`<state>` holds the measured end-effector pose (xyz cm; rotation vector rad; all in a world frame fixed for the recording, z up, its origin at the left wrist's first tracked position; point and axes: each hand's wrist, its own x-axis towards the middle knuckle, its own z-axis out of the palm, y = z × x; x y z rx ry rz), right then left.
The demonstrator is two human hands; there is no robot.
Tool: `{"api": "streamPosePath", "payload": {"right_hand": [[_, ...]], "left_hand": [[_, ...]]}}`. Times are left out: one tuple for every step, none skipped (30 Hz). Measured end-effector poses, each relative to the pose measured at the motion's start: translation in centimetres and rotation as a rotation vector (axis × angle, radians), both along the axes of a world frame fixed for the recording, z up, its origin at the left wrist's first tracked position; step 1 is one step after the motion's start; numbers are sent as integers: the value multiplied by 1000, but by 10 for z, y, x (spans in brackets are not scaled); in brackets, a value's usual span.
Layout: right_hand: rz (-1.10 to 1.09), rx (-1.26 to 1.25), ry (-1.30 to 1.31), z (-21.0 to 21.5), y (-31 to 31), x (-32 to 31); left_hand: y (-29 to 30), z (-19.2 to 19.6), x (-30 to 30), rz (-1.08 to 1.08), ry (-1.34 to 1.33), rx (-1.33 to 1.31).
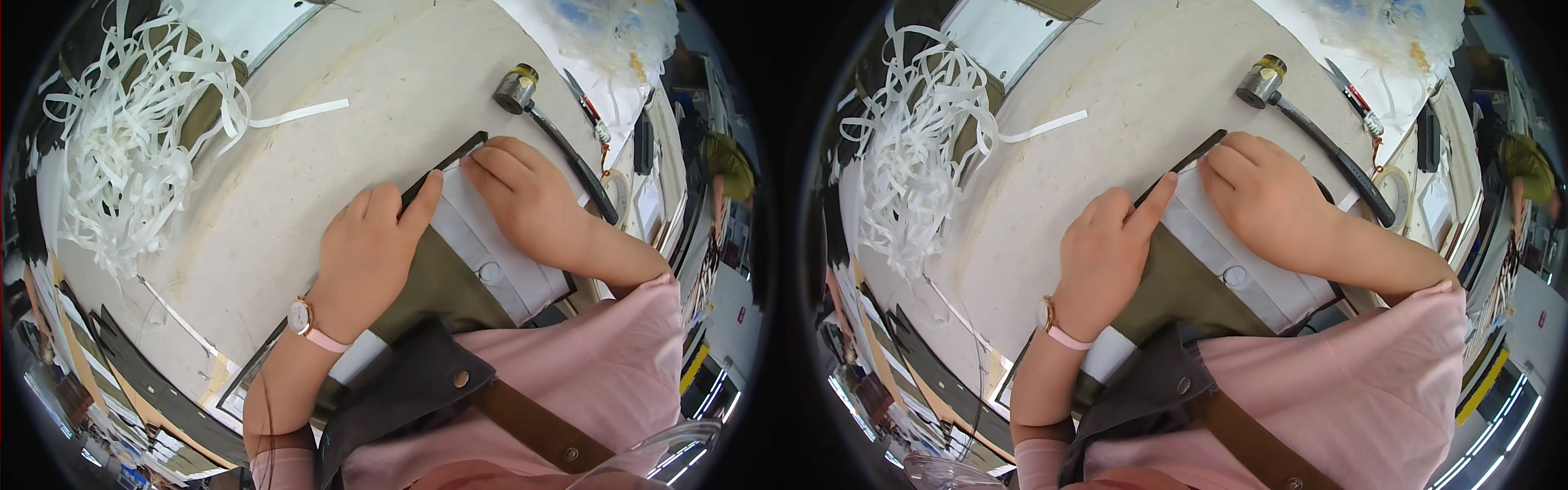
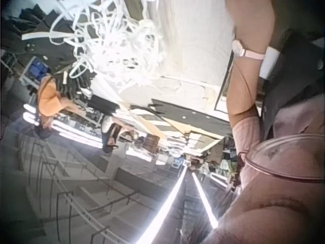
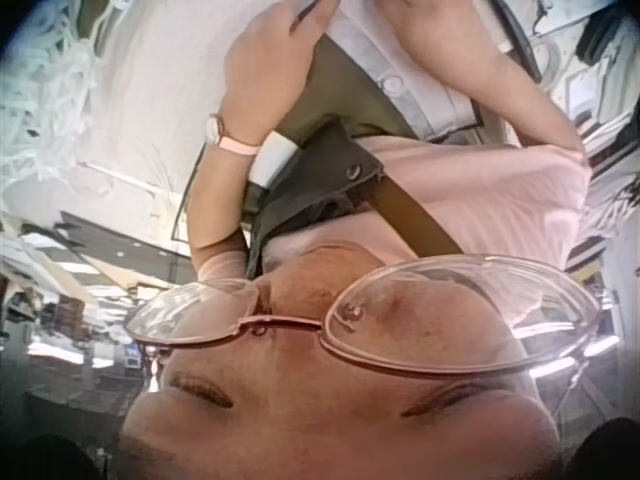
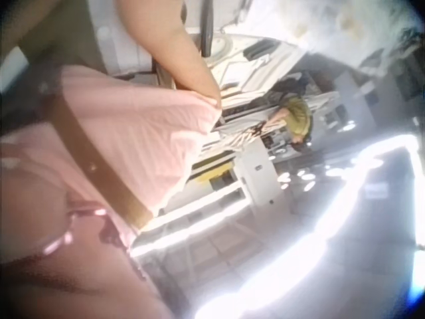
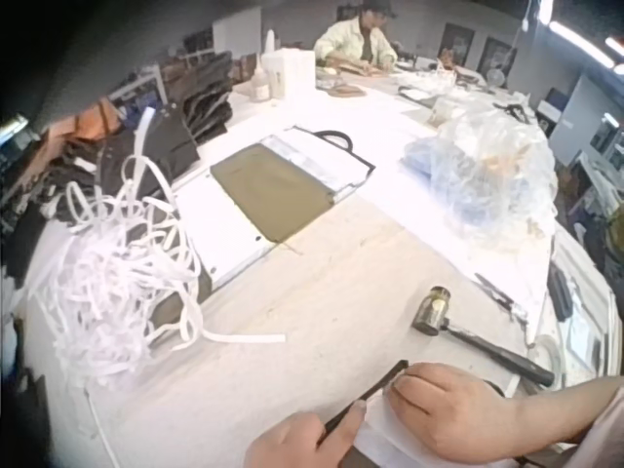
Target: The person assembles green and white striped bags by threading white straps through metal grommets and securing them with metal fasteners using a hammer. The person repeats this process for multiple bags on a workbench in a factory setting.
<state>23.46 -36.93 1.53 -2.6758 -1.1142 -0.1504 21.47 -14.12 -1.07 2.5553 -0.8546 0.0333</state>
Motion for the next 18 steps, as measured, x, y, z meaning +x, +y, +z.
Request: {"api": "streamPosePath", "payload": {"right_hand": [[-33, 18, 29, -1, -1, -2], [-20, 35, 1, -4, 1, -4], [-6, 60, -36, -7, 6, -4], [9, 85, -74, -9, 8, -6], [-6, 54, -96, -10, 8, -8], [-21, 27, -122, -11, 7, -11], [-35, 2, -153, -10, 7, -13], [-41, 14, -124, -11, 5, -13], [-43, 19, -101, -12, 1, -10], [-43, 21, -75, -12, -5, -7], [-59, 56, -87, -10, -12, -3], [-70, 92, -95, -8, -20, 0], [-70, 130, -99, -6, -26, 2], [-205, 105, -162, -1, -29, 1], [-328, 77, -219, 3, -30, -1], [-442, 54, -274, 6, -31, -1], [-497, 43, -277, -4, -40, -1], [-552, 32, -276, -20, -52, 1]], "left_hand": [[0, 0, -1, 4, 6, -5], [-1, -1, -4, 12, 0, -11], [-2, -2, -6, 20, -14, -10], [-4, -3, -9, 28, -29, -8], [-5, -6, -12, 33, -53, -6], [-6, -11, -17, 37, -81, 2], [-6, -11, -21, 44, -115, 10], [-6, -9, -26, 65, -78, -14], [-7, -4, -33, 89, -47, -46], [-8, 2, -40, 115, -15, -82], [-8, 12, -49, 75, 21, -146], [-7, 24, -60, 39, 59, -207], [-7, 42, -71, 12, 97, -268], [-5, 65, -83, -69, 319, -462], [-4, 93, -93, -147, 537, -667], [-4, 112, -100, -321, 662, -920], [-5, 130, -107, -502, 768, -1165], [-9, 150, -121, -588, 1050, -1469]]}}
